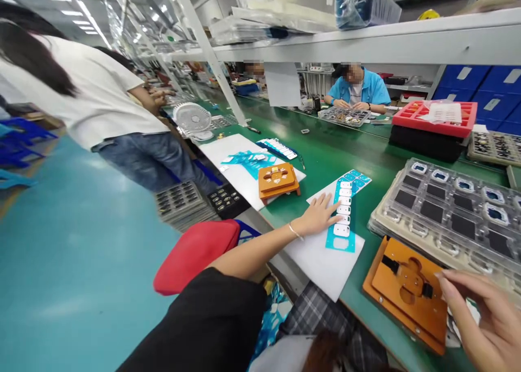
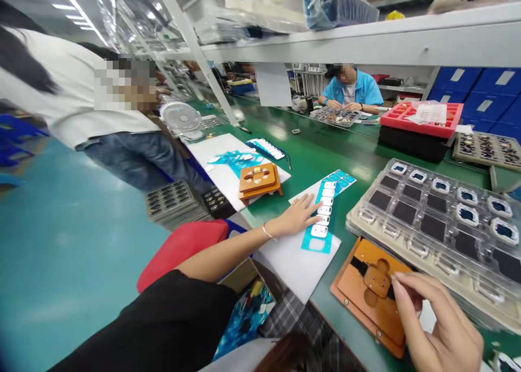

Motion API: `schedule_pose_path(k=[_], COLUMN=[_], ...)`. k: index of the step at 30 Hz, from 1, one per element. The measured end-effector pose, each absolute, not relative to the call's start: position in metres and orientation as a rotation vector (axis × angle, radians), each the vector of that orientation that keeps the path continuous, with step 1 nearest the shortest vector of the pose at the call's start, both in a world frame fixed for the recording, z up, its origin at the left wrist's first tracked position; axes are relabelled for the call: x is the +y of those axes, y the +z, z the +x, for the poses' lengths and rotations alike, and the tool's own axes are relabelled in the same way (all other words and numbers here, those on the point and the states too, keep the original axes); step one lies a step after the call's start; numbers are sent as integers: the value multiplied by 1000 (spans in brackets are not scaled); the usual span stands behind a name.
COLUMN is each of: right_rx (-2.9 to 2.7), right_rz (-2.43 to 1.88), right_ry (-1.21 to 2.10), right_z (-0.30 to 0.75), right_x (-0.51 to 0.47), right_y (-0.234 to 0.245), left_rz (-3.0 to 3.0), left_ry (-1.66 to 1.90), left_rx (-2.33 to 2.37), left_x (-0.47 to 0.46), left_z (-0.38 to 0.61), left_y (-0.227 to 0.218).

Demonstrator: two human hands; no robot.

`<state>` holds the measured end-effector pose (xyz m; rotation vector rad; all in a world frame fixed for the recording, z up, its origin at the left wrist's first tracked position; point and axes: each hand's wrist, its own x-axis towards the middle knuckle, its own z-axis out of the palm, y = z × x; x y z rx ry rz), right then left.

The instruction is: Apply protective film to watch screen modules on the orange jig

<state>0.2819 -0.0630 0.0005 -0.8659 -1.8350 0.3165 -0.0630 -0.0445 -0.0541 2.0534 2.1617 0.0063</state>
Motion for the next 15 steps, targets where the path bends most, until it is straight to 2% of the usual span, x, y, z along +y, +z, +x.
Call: schedule_pose_path(k=[15], right_rx=[-2031], right_rz=[-596], right_ry=[163], right_z=[269], right_x=[-70], right_y=[19], left_rz=[1697], left_ry=[292], left_rx=[2260], left_x=[-49], left_z=[-18], left_y=[-35])
